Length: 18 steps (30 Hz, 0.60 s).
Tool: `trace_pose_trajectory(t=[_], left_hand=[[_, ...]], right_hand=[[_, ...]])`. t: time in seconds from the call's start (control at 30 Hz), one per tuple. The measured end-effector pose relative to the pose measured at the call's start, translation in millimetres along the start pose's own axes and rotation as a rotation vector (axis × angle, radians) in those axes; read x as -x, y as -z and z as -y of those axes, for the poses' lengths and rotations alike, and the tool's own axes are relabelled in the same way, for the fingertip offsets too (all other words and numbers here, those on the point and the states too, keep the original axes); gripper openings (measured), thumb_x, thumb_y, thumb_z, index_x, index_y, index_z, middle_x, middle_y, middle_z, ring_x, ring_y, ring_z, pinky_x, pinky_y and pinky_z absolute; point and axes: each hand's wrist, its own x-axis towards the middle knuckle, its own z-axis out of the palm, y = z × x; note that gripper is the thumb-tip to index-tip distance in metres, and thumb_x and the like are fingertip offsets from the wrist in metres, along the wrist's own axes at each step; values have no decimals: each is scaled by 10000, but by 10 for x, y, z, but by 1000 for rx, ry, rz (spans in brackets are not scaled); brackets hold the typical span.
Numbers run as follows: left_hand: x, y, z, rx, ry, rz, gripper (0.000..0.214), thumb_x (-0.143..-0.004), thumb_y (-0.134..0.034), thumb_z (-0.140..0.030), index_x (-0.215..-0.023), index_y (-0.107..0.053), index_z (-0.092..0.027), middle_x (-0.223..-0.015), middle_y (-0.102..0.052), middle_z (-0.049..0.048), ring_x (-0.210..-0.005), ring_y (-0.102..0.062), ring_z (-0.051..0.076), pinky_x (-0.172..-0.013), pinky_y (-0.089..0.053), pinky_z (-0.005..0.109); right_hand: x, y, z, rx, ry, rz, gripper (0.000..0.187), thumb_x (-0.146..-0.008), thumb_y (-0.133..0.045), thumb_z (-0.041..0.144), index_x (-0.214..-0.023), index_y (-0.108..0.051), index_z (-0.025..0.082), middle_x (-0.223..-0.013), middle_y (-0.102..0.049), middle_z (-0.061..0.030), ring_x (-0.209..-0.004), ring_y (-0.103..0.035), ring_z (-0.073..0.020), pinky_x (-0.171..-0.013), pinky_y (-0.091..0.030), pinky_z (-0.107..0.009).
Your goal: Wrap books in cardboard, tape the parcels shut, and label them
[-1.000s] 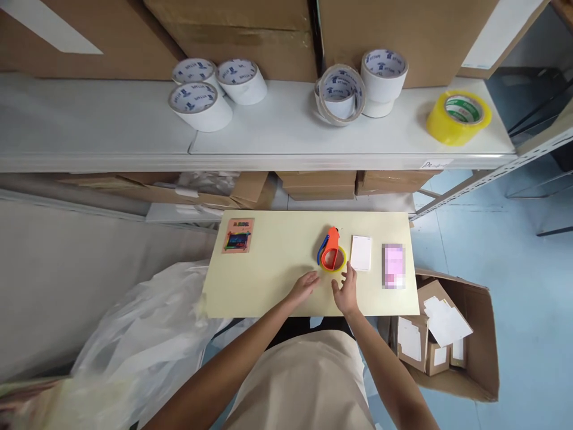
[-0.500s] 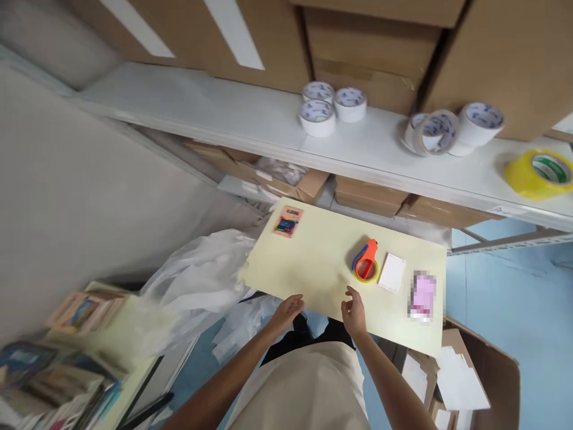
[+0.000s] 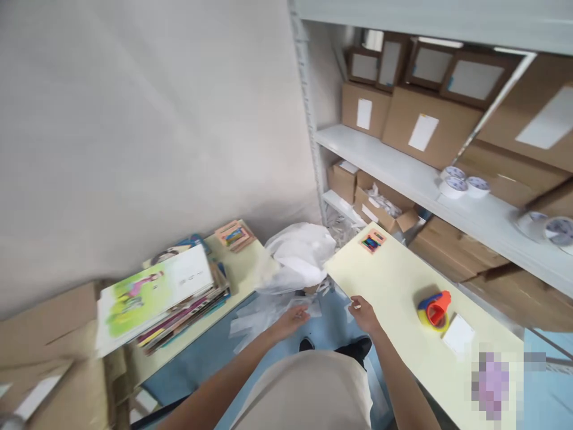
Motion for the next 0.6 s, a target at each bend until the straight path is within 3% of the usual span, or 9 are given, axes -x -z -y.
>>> trace_pose_trajectory(t=[0.13, 0.27, 0.4, 0.6], left_hand=[[206, 414, 282, 46, -31, -95, 518, -642, -704, -536, -1011, -696, -172, -967, -717, 111, -901, -667, 279, -856, -492, 394], [358, 617, 356, 154, -43, -136, 525, -638, -709, -551, -1021, -697, -192, -989, -723, 101, -888, -669, 272, -832, -505, 383], [433, 684, 364, 262, -33, -186, 545, -636, -706, -560, -1036, -696, -190, -1009, -725, 104, -922, -666, 284, -834, -513, 392], [430, 772, 365, 315, 92, -239, 562, -595, -724, -579, -996, -708, -185, -1017, -722, 121, -964, -659, 307, -844, -519, 405]], right_hand=[[-97, -534, 372, 34, 72, 101, 356, -669, -686, 431, -941, -704, 201, -860, -732, -63, -821, -685, -242, -795, -547, -405], [-128, -939, 706, 56, 113, 222, 424, -670, -708, 455, -998, -705, 187, -906, -731, -78, -805, -680, -240, -799, -546, -419], [-170, -1156, 910, 82, 124, 376, 413, -694, -701, 446, -1031, -697, 206, -962, -724, -70, -791, -674, -220, -781, -545, -394], [-391, -1322, 1012, 59, 137, 414, 396, -723, -656, 432, -1034, -685, 189, -954, -720, -74, -792, -676, -215, -790, -538, -381]])
